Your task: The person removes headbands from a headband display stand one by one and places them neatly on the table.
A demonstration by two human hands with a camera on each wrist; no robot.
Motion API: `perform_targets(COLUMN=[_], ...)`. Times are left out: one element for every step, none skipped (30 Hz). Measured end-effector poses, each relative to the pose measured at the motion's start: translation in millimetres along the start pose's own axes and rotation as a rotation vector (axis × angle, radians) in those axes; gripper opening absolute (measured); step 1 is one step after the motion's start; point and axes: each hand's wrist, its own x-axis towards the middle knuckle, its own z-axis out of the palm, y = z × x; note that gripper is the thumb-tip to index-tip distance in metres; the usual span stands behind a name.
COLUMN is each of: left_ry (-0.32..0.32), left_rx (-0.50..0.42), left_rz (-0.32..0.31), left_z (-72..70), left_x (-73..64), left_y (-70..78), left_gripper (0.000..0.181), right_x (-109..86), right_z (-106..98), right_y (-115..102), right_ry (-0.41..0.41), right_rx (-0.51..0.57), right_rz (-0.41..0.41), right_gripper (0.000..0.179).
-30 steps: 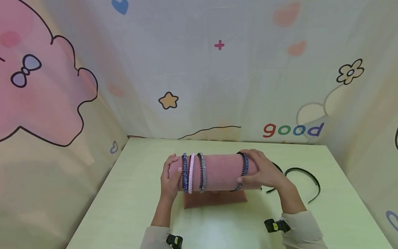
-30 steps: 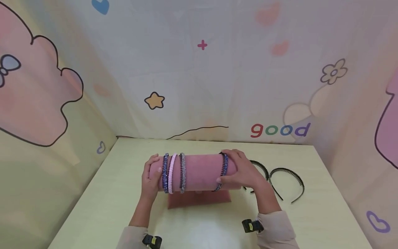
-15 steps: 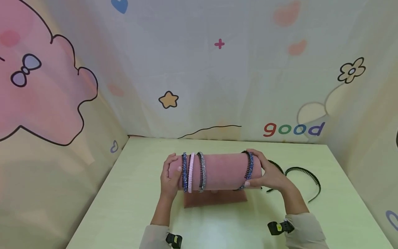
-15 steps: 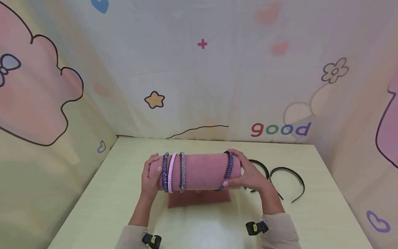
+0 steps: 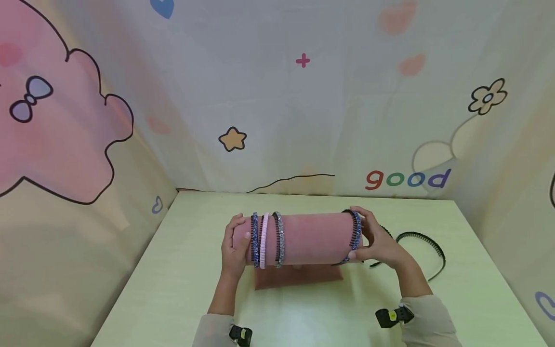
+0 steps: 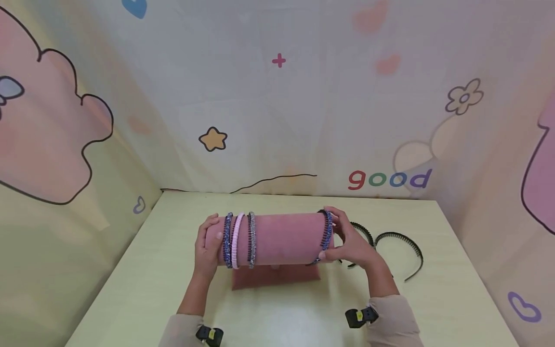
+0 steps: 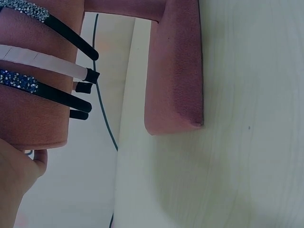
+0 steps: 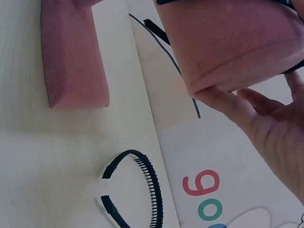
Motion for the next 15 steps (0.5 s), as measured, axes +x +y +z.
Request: perform_targets(left_ry=[-0.001, -0.001, -0.001, -0.002, -0.001, -0.001, -0.001, -0.001, 0.000, 0.000, 0.001, 0.000, -0.001, -0.002, -0.003], left_rx=[-0.002, -0.005, -0.007, -0.009, -0.009, -0.009, -0.007, -0.007, -0.006, -0.007, -0.008, -0.009, -0.011, -0.014, -0.015], left_rz=[0.000, 0.002, 0.003, 0.006, 0.008, 0.007, 0.009, 0.010, 0.009, 0.011, 0.012, 0.013, 0.012, 0.012, 0.010], left_z=[-0.1, -0.2, -0.2, -0.2, -0.3, -0.4, -0.5, -0.5, -0.5, -0.5, -0.5, -0.4, -0.2, -0.1, 0.2], left_x=[0.1, 0.0, 0.0, -0.2, -0.3, -0.4, -0.4, -0.4, -0.4, -0.4, -0.5, -0.5, -0.6, -0.8, -1.1], left_y=[-0.2, -0.5, -0.7, -0.6, -0.7, -0.6, -0.5, -0.3, -0.1, 0.1, 0.4, 0.7, 1.0, 1.0, 1.1], left_gripper=[0.031, 0.031, 0.031, 0.030, 0.030, 0.031, 0.031, 0.031, 0.030, 0.030, 0.030, 0.030, 0.030, 0.030, 0.030], right_x=[0.0, -0.1, -0.3, -0.7, -1.6, -2.4, -3.3, -4.3, -5.0, -5.9, -6.5, -7.3, -7.9, -8.8, -9.8], right_z=[-2.8, -5.5, -7.8, -9.7, -10.6, -11.0, -11.1, -11.0, -10.8, -10.5, -10.2, -9.9, -9.7, -9.6, -9.4], right_y=[5.5, 10.9, 15.6, 19.8, 20.9, 21.7, 22.0, 22.1, 22.0, 22.2, 22.4, 22.7, 23.0, 23.4, 23.7], right_ry=[-0.004, -0.008, -0.011, -0.010, -0.008, -0.004, -0.001, 0.001, 0.006, 0.013, 0.019, 0.028, 0.034, 0.040, 0.046], right_rx=[0.036, 0.064, 0.095, 0.127, 0.154, 0.175, 0.195, 0.210, 0.222, 0.229, 0.229, 0.229, 0.222, 0.217, 0.216], right_rz=[-0.003, -0.010, -0.017, -0.021, -0.024, -0.026, -0.028, -0.032, -0.030, -0.030, -0.035, -0.037, -0.047, -0.056, -0.061], right_gripper=[0.095, 0.094, 0.094, 0.093, 0.093, 0.093, 0.093, 0.093, 0.093, 0.093, 0.093, 0.093, 0.092, 0.091, 0.091])
